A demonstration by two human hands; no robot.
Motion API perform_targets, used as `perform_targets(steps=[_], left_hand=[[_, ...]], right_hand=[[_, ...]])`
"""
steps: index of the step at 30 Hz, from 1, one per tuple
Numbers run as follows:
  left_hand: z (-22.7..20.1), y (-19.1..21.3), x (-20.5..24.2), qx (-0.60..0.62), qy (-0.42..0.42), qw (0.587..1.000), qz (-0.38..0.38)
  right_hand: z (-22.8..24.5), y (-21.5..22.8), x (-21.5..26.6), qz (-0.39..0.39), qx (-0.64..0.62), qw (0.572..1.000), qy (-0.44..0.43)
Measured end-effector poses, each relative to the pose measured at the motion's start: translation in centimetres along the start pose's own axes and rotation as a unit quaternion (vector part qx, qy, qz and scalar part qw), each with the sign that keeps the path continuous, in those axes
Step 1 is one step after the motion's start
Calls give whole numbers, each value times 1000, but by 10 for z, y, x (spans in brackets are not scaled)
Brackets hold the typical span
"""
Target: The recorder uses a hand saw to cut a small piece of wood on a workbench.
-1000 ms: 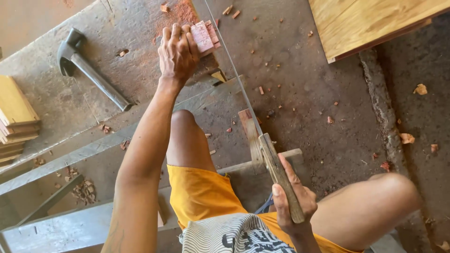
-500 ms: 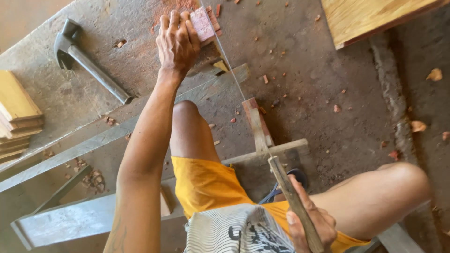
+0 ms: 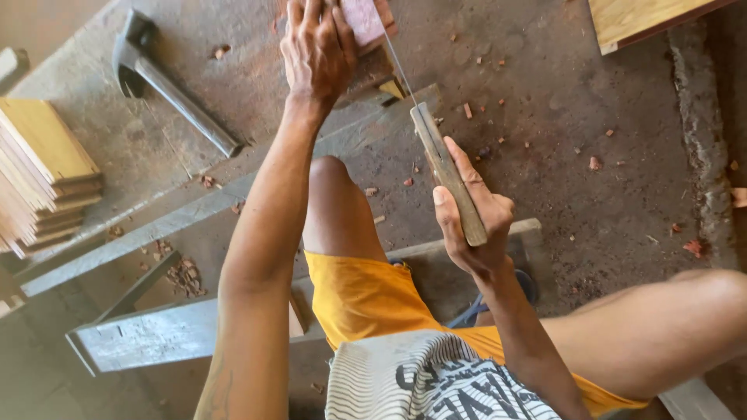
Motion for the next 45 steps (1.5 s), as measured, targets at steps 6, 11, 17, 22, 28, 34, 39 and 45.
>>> perform_targets(steps=[6, 11, 17, 22, 28, 34, 39, 45], left_hand=[[-9, 11, -2, 13, -9, 1000, -4], [-1, -3, 0, 1, -3, 1000, 15], [1, 0, 1, 7, 1, 1000, 9], [-8, 11, -2, 21, -12, 1000, -11], [-2, 7, 0, 41, 0, 999, 6], [10, -10, -1, -11, 37, 999, 32], [9, -7, -1, 36, 6, 999, 14], [-2, 2, -4, 19, -15, 1000, 17]], right_hand=[[61, 49, 89, 43, 130, 984, 113], [37, 53, 98, 13, 74, 997, 33], [-1, 3, 21, -4, 27, 997, 73], [35, 37, 119, 83, 232, 967, 72], [-5, 24, 121, 191, 263, 942, -82], [-31, -24, 11, -30, -27, 997, 70], [12, 42, 150, 74, 134, 986, -60], [-47, 24, 198, 278, 340, 870, -224]])
Point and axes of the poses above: each hand's wrist, its own x-axis away from the middle knuckle, its own y-axis out of the back of the hand, z = x × y, the point moved 10 cm from there along -x, towards the middle knuckle, and after that the axes turned 15 degrees about y, right-handed, at the moved point
